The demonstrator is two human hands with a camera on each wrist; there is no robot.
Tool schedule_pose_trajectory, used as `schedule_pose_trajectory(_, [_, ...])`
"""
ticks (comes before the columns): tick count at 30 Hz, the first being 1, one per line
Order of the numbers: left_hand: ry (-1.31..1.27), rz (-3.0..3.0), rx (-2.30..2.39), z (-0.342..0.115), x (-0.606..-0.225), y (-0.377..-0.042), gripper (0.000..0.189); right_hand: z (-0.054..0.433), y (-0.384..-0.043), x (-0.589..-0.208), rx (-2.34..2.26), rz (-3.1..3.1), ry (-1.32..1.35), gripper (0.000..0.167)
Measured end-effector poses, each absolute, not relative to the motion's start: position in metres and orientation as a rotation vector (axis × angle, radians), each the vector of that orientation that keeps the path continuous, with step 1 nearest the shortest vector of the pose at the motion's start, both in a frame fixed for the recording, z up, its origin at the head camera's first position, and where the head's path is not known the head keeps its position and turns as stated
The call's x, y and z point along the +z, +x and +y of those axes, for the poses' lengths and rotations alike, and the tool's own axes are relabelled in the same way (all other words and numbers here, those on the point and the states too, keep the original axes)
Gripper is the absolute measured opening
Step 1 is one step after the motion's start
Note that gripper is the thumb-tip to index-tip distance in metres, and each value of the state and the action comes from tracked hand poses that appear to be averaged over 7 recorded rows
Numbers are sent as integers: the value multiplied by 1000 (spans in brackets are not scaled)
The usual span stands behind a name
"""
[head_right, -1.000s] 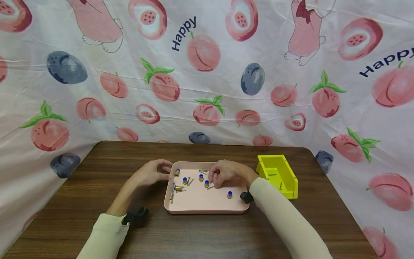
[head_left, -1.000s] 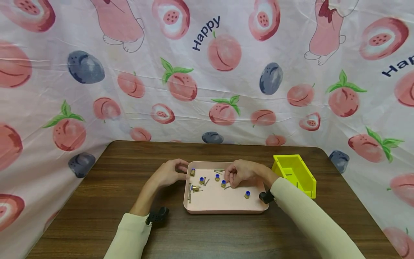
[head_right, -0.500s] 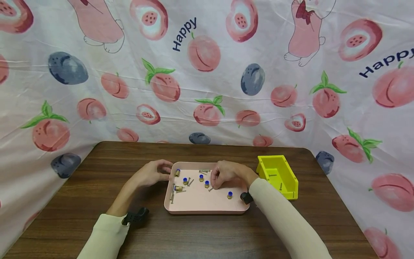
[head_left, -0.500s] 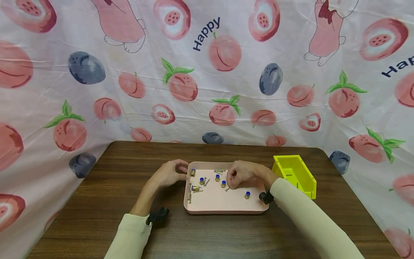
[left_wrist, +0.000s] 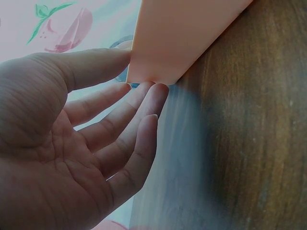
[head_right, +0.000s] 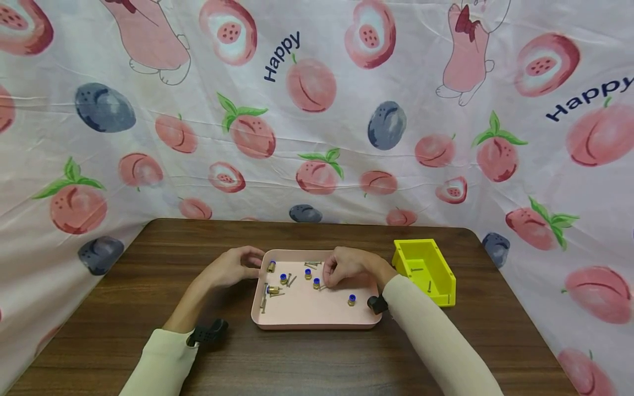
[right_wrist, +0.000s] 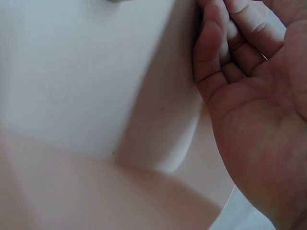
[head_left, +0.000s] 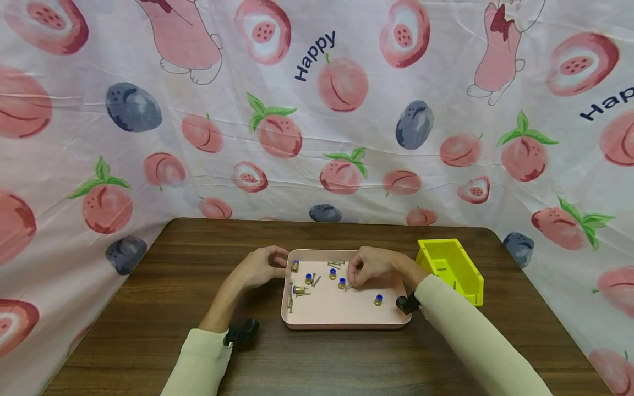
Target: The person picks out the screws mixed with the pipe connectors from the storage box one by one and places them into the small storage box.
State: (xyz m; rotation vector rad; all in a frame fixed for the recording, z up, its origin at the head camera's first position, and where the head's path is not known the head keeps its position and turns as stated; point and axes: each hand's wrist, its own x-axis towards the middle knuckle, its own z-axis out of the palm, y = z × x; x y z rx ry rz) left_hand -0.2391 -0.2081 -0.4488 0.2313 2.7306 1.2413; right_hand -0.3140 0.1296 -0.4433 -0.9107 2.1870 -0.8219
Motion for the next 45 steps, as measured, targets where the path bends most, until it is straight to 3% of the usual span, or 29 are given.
schedule_pose_trajectory(7, [238,2735,1234,-208,-448,-237,46,132,-313,-442,-861,2150,-913,2])
schedule_pose_trajectory(33, [305,2749,1248,-211,-451,-234,47,166,-314,-424,-1481,1949,-978,19])
schedule_pose_trajectory(45, [301,2744,1259,-210,-449,-232,47,169,-311,-430,-1722,1929,-1009,6])
